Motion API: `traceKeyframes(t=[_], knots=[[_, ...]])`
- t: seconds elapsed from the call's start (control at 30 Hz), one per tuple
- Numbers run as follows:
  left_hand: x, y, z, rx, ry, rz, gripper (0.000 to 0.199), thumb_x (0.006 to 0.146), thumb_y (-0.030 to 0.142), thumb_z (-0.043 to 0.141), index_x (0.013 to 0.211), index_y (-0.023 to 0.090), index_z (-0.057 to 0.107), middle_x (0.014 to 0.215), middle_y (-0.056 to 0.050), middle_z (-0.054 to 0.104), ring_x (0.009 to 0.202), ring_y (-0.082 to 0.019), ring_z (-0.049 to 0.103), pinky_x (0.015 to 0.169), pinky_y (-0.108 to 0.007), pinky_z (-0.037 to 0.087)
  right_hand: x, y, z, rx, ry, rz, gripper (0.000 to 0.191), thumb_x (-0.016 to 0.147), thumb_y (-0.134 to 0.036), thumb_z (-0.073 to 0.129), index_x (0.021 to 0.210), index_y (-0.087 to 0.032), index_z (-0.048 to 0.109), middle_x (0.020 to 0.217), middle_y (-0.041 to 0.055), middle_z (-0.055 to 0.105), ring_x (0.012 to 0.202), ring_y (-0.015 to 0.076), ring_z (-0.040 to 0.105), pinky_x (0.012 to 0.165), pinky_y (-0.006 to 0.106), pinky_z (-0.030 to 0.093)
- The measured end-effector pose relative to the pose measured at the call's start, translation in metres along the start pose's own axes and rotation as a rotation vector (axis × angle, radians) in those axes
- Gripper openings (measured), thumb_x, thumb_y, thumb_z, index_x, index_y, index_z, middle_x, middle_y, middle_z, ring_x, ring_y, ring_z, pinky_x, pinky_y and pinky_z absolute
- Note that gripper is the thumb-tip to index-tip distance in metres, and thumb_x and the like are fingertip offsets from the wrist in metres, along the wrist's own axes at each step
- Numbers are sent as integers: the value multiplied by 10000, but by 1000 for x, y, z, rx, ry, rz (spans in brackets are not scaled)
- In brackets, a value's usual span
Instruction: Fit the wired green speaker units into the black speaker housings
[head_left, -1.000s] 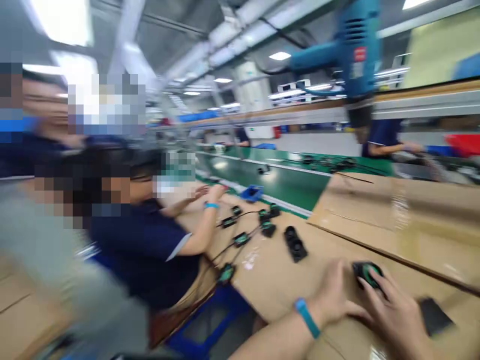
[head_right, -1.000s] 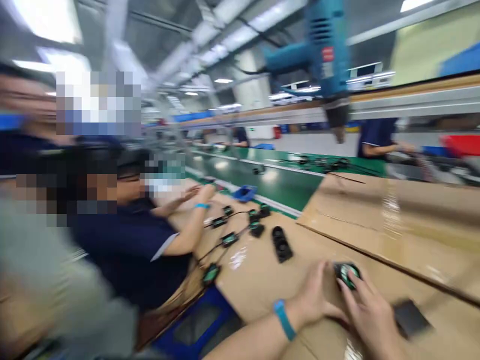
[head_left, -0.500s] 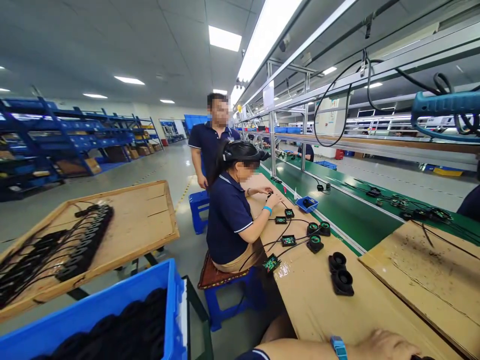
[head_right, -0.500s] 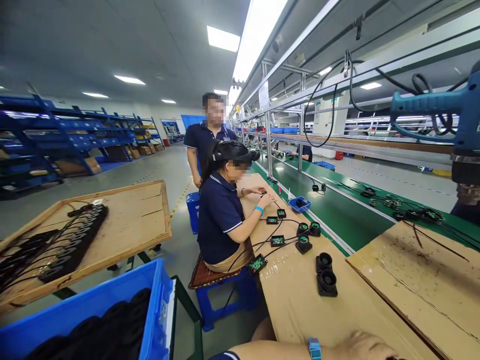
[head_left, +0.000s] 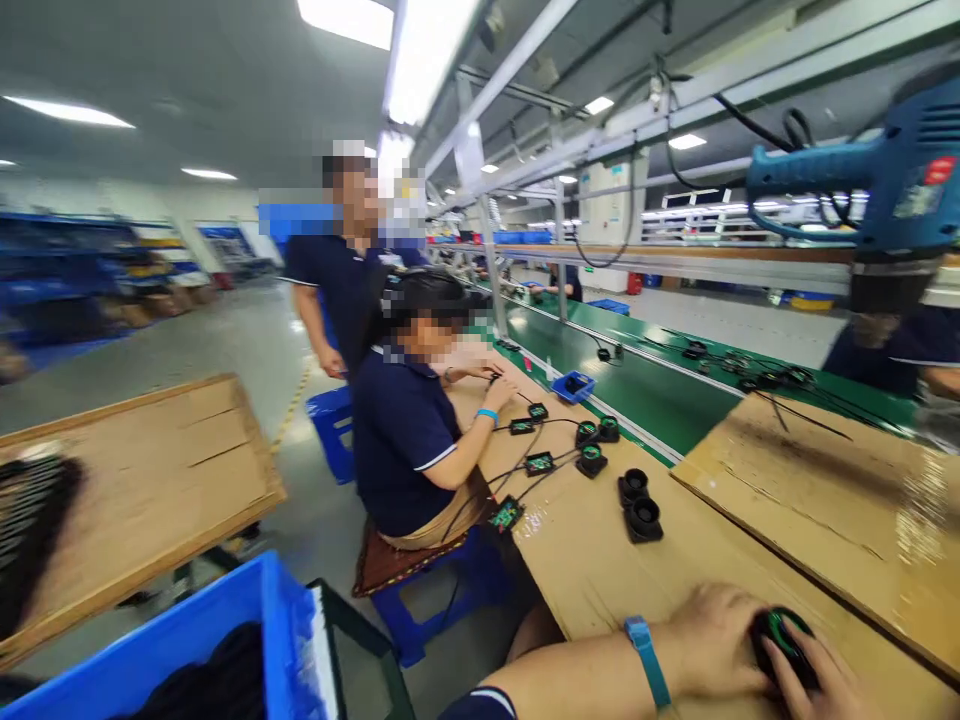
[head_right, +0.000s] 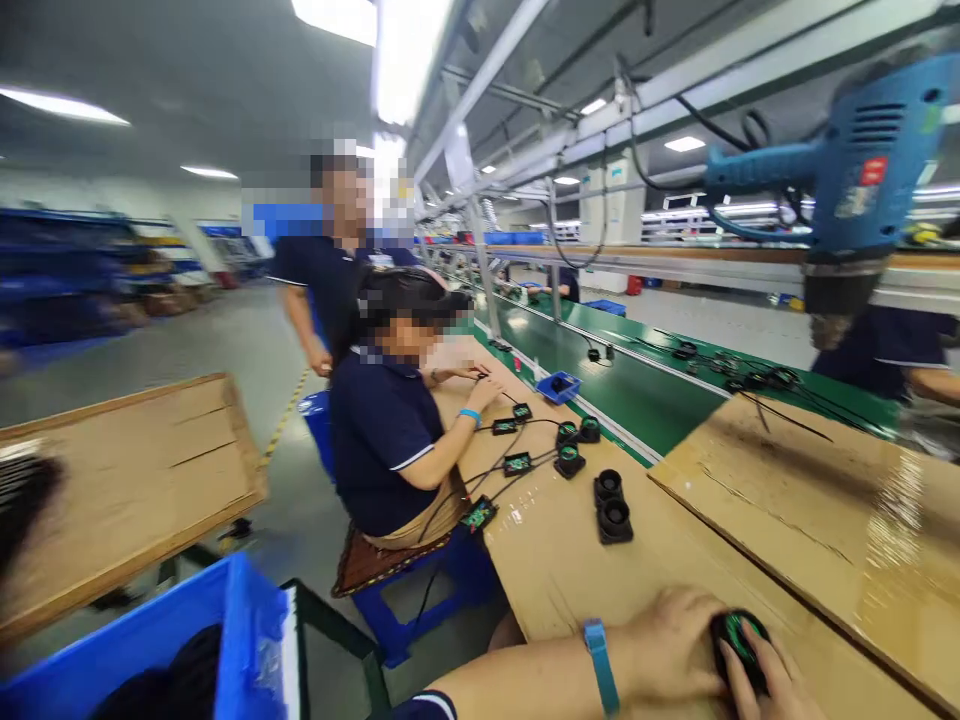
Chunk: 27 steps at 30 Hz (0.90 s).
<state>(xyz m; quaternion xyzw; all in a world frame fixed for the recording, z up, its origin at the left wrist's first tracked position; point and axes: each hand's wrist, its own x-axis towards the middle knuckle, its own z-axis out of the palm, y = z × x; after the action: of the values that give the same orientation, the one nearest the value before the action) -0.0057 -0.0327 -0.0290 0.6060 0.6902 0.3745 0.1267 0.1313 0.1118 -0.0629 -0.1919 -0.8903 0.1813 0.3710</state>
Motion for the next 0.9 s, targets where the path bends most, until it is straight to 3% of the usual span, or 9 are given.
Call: traceKeyframes(t=[0.07, 0.17, 0.37, 0.9], knots=[[-3, 4, -1, -45, 39, 7, 711, 797, 426, 766, 1406, 198, 477, 1362, -131, 594, 1258, -302, 557, 1111, -460, 431, -6, -8, -5, -27, -46, 39, 482, 890, -575, 537, 1075, -188, 758, 1094, 124, 749, 981, 293, 737, 837, 402, 637], [-4, 1, 2, -113, 85, -6, 685, 780, 299, 790, 1388, 213, 488, 1379, -116, 575, 1277, -287, 532, 1134, -472, 420, -6, -19, -7, 3, -91, 89, 425, 949, -477, 530, 1169, -166, 719, 1234, 155, 701, 1118, 290, 696, 963, 436, 593], [-6, -9, 11, -143, 91, 0, 638, 832, 198, 704, 1419, 244, 457, 1420, -107, 539, 1334, -278, 495, 1168, -511, 399, -3, -35, -12, 6, -132, 172, 353, 940, -343, 578, 1219, -162, 697, 1301, 175, 654, 1206, 296, 647, 1050, 458, 539], [-8, -14, 14, -96, 94, 4, 601, 862, 191, 657, 1423, 239, 446, 1418, -107, 536, 1340, -268, 492, 1169, -513, 398, -3, -40, -12, -2, -157, 201, 349, 910, -257, 612, 1238, -161, 684, 1339, 180, 620, 1202, 282, 641, 1032, 438, 544]])
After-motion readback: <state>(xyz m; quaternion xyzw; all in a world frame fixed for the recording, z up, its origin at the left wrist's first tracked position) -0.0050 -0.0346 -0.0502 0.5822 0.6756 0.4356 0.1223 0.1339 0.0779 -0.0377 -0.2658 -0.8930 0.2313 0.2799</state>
